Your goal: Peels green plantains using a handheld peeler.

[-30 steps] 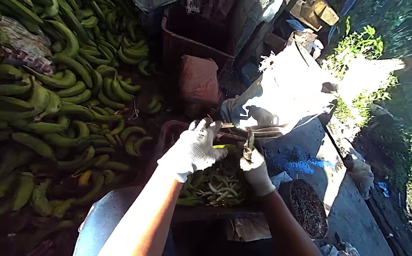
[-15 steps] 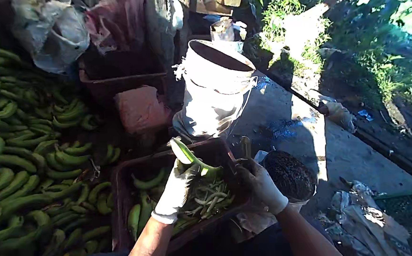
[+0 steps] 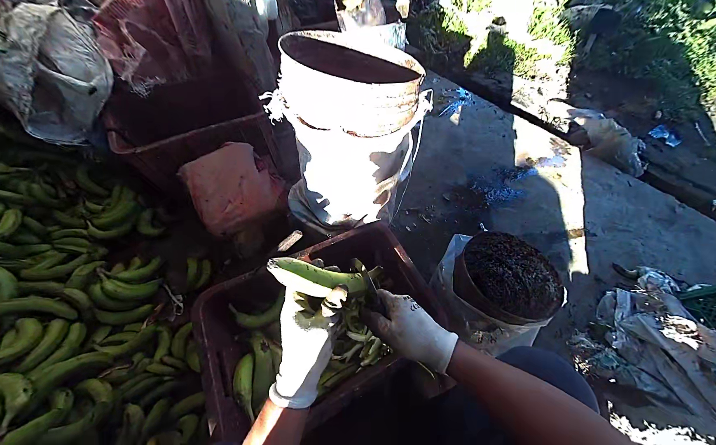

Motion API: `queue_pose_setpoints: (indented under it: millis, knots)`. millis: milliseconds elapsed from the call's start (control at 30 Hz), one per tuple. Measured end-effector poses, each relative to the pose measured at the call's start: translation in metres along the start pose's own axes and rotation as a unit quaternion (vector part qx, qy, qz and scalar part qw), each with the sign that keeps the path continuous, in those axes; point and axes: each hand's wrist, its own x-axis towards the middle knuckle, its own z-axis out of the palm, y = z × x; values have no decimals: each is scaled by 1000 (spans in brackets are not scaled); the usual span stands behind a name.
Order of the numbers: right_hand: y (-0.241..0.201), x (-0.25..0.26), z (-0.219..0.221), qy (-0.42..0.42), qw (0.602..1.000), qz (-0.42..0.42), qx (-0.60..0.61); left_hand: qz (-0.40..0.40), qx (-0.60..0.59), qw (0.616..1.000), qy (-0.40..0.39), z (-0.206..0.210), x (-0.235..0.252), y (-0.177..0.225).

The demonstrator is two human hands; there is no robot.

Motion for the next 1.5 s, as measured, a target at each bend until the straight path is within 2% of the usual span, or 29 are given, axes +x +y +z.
queue_pose_setpoints:
  millis: [133, 233, 300, 400, 500, 633, 700, 767, 833, 900, 1000, 1067, 1133, 1200, 1333, 1433, 1500]
  knots:
    - [-1, 11, -1, -21, 998, 33, -43, -27, -32, 999, 24, -7, 8, -5]
    - [19, 18, 14, -121, 977, 119, -131, 15, -79, 997, 21, -11, 13, 25]
    - [26, 18, 17, -119, 977, 118, -129, 36, -93, 995, 4, -24, 23, 48]
    - [9, 12, 2, 0, 997, 15, -79, -15, -113, 993, 15, -42, 20, 43]
    - [-13, 3, 0, 107, 987, -115, -34, -104, -110, 988, 35, -43, 16, 23]
    - [-18, -8, 15, 143, 946, -279, -79, -182, -155, 969, 60, -27, 16, 19]
    - [-13, -8, 21, 137, 935, -305, -118, -202, -194, 959, 52, -23, 13, 19]
    - [-6, -4, 21, 157, 932, -300, -131, -159, -143, 977, -5, -24, 5, 16]
    - [-1, 7, 11, 207, 927, -279, -141, -106, -14, 993, -46, -22, 1, 21]
    - [1, 20, -11, 257, 933, -211, -135, -115, 65, 989, -62, -14, 0, 31]
    - [15, 38, -56, 260, 961, -38, -87, -163, 12, 980, -117, -9, 0, 33]
    - [23, 38, -73, 270, 961, 10, -51, -199, -65, 970, -127, -10, 2, 28]
    - [20, 29, -68, 291, 956, -21, -32, -215, -110, 966, -97, -14, 7, 24]
    - [8, 15, -44, 284, 955, -90, -9, -220, -170, 959, -51, -19, 13, 17]
    - [-12, -16, 9, 192, 956, -222, 6, -208, -191, 959, 37, -22, 17, 18]
    - [-11, -17, 27, 162, 947, -272, -61, -178, -201, 962, 44, -21, 12, 16]
    - [-5, -6, 25, 195, 932, -295, -80, -148, -156, 977, 0, -24, 6, 17]
